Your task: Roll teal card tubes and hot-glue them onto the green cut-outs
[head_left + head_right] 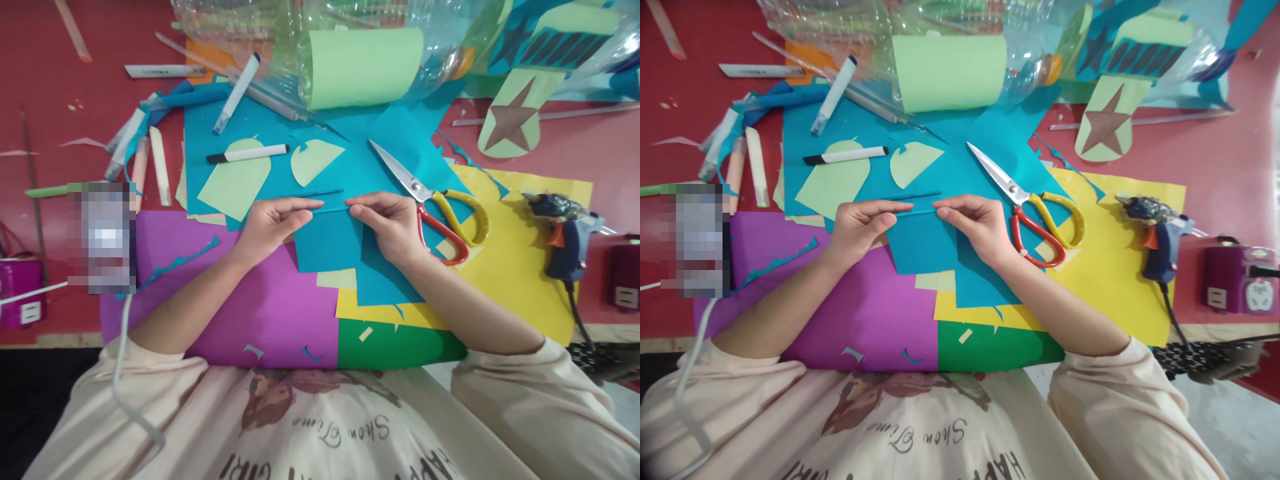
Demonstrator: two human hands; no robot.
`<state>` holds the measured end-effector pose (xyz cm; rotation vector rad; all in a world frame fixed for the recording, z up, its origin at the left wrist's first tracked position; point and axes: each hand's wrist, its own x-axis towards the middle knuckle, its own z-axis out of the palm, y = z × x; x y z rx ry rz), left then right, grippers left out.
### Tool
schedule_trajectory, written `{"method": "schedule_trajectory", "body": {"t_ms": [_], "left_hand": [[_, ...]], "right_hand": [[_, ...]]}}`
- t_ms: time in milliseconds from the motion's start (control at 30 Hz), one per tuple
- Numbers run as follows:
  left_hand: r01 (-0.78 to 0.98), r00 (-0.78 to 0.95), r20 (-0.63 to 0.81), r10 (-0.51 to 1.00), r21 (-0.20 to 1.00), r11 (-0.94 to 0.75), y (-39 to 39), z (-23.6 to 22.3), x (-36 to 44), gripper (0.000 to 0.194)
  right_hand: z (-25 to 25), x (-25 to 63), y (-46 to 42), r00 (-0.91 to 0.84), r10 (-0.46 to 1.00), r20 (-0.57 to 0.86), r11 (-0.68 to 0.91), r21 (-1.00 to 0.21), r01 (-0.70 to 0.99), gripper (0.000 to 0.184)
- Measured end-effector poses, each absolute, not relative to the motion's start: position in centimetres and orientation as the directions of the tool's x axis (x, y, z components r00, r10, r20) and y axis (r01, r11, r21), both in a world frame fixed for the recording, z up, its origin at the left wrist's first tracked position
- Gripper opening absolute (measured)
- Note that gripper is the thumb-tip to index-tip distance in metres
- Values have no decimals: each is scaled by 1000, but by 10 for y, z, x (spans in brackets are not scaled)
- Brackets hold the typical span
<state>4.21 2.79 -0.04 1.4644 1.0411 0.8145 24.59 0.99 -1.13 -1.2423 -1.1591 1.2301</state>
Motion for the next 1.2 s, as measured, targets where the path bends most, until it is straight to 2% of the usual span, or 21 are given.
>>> {"method": "schedule_trajectory", "body": {"t_ms": [167,400,567,833,1033,1200], "left_hand": [[222,415,-25,910,972,-74,28,-1,41,37],[316,429,21,903,933,-172,26,-2,42,36],[370,431,40,901,903,-217,23,-3,42,36],[371,463,16,886,905,-210,23,-4,42,40],[341,449,62,891,910,-235,23,-3,43,34],[347,401,91,911,906,-243,23,-3,42,31]], "right_hand": [[-8,244,7,-28,999,-16,-16,-1000,-8,27],[-9,242,4,-110,994,29,42,-992,115,36],[-10,244,3,-149,989,20,56,-969,239,25],[-9,242,0,-158,987,34,64,-980,186,17],[-9,242,0,-163,985,51,81,-979,184,11],[-12,242,1,-155,987,50,67,-993,101,7]]}}
